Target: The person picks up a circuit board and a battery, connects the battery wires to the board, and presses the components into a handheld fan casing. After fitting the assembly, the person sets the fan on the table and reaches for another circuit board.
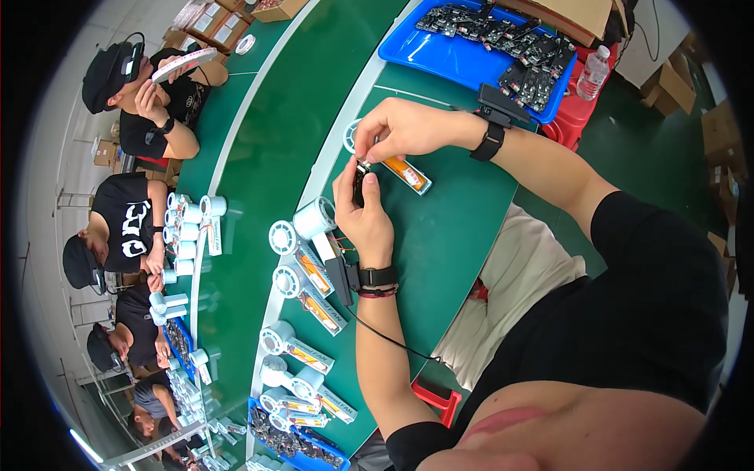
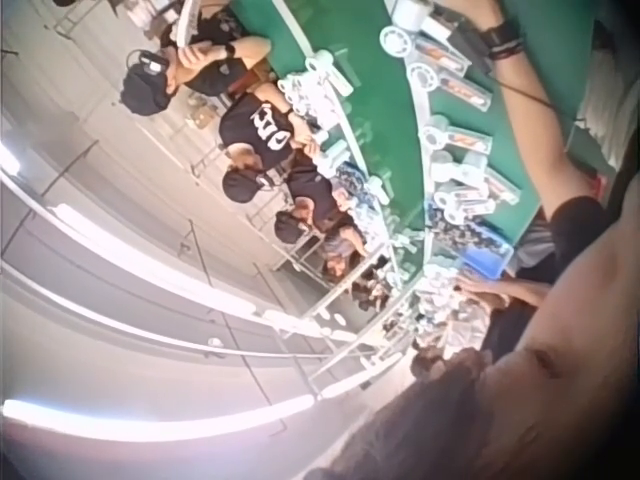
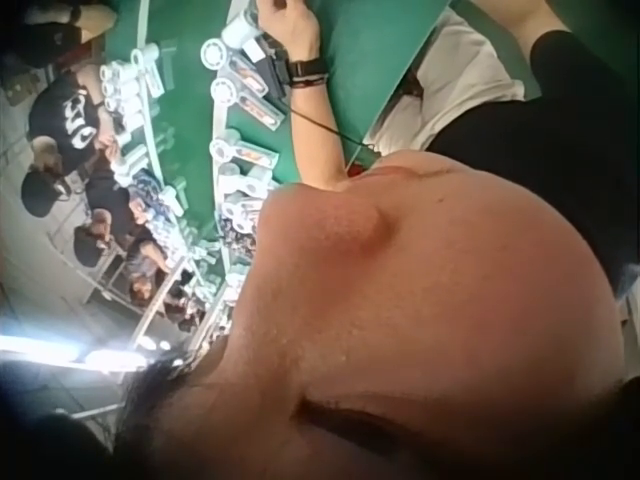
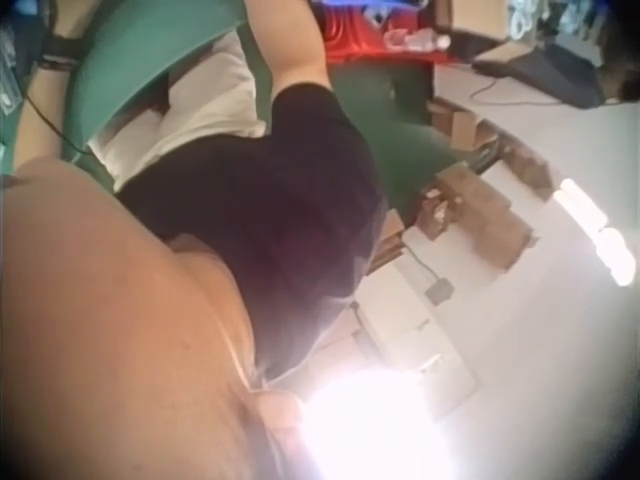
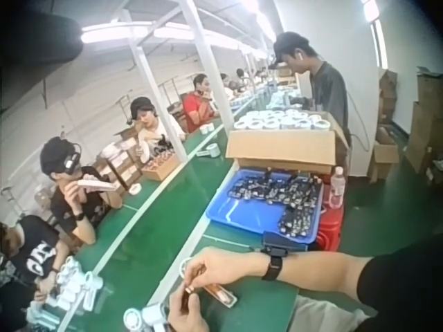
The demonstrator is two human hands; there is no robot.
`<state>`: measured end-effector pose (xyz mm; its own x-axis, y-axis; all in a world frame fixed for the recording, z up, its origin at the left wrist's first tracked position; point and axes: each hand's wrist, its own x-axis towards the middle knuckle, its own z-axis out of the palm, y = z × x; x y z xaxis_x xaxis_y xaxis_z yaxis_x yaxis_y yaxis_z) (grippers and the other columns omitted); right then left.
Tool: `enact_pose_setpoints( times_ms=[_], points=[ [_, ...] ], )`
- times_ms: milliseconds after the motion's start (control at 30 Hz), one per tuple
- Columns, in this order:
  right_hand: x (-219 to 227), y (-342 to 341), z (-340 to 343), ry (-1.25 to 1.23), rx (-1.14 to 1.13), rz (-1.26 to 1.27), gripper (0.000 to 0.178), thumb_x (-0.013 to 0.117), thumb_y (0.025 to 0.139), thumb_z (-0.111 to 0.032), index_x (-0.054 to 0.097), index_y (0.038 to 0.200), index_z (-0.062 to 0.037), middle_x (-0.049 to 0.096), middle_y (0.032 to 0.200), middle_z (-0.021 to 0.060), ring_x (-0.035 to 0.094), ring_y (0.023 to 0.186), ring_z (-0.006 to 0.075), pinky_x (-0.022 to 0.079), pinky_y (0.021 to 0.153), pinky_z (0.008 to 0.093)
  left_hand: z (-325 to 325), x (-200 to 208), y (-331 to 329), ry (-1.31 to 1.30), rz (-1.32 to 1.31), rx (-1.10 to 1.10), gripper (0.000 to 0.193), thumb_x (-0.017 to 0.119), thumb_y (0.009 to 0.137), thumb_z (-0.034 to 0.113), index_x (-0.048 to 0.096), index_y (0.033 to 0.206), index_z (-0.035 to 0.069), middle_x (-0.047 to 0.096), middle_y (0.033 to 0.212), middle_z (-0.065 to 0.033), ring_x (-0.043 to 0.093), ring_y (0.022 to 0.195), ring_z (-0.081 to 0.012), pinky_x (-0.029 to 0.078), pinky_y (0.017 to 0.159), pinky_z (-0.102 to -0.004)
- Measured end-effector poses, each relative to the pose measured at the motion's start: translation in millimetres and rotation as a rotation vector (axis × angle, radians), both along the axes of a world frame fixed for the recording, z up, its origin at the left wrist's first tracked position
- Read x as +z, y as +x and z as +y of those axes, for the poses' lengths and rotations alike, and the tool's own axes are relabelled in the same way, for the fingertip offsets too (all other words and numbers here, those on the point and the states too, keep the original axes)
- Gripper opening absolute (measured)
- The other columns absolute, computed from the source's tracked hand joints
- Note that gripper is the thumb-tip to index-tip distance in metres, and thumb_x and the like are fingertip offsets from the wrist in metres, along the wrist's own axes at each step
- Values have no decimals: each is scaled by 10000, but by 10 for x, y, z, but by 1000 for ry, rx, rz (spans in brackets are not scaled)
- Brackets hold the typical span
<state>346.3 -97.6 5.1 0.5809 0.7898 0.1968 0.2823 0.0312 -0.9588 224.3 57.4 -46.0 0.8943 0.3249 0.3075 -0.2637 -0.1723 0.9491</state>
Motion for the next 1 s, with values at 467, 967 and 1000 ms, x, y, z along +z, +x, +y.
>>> enact_pose_setpoints(
  times_ms=[467,967,1000],
  points=[
    [-49,-5,14,19,-50,34,258,650,838,-73,697,1083,-4,728,812,56,655,716,107,516,614,263,-24,-12,-2,171,-44,79,345,666,965,97,649,1299,12,624,1178,-119,621,1001,-195,497,871,-310],
    [-30,-14,13,-7,-10,16,323,621,878,-56,636,1191,22,716,838,65,666,771,105,528,667,260,-32,-8,-6,188,-68,102,340,676,961,105,657,1285,3,632,1161,-130,628,1000,-209,503,865,-330],
    [-23,-14,14,-19,12,15,319,618,897,-49,623,1206,30,710,854,68,673,808,103,534,684,260,-38,0,-7,201,-63,97,339,677,961,107,657,1283,4,633,1160,-131,630,994,-210,505,862,-332]
  ],
)
